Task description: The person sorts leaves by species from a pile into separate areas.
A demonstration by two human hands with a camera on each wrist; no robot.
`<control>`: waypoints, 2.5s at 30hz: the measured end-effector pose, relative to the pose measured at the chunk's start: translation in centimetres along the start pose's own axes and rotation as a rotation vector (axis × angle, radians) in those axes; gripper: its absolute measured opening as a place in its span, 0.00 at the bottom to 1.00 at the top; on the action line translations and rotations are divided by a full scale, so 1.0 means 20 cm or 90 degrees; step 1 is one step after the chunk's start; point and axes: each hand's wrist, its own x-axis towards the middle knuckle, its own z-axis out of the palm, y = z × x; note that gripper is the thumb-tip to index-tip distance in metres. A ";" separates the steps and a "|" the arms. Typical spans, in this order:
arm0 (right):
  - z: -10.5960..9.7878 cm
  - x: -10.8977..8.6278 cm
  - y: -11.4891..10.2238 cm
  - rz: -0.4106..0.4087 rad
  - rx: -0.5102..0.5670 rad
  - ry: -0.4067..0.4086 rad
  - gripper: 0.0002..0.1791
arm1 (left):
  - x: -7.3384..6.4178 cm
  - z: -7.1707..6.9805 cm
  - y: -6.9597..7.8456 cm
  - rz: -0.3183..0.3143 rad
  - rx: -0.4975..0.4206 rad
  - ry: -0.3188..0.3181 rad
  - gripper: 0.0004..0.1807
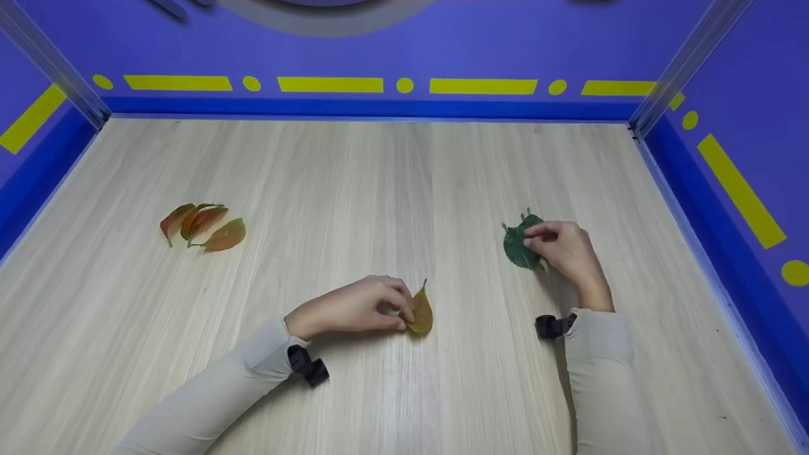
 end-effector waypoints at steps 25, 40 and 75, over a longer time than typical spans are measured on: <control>0.01 0.01 -0.01 -0.008 0.000 0.013 0.20 | 0.00 -0.03 0.03 0.010 0.031 0.081 0.06; 0.01 0.00 -0.01 -0.007 -0.002 0.033 0.20 | -0.01 -0.08 0.04 -0.009 -0.012 0.093 0.06; 0.00 -0.01 -0.05 -0.004 0.015 0.051 0.21 | -0.12 -0.23 -0.03 -0.054 -0.155 0.185 0.06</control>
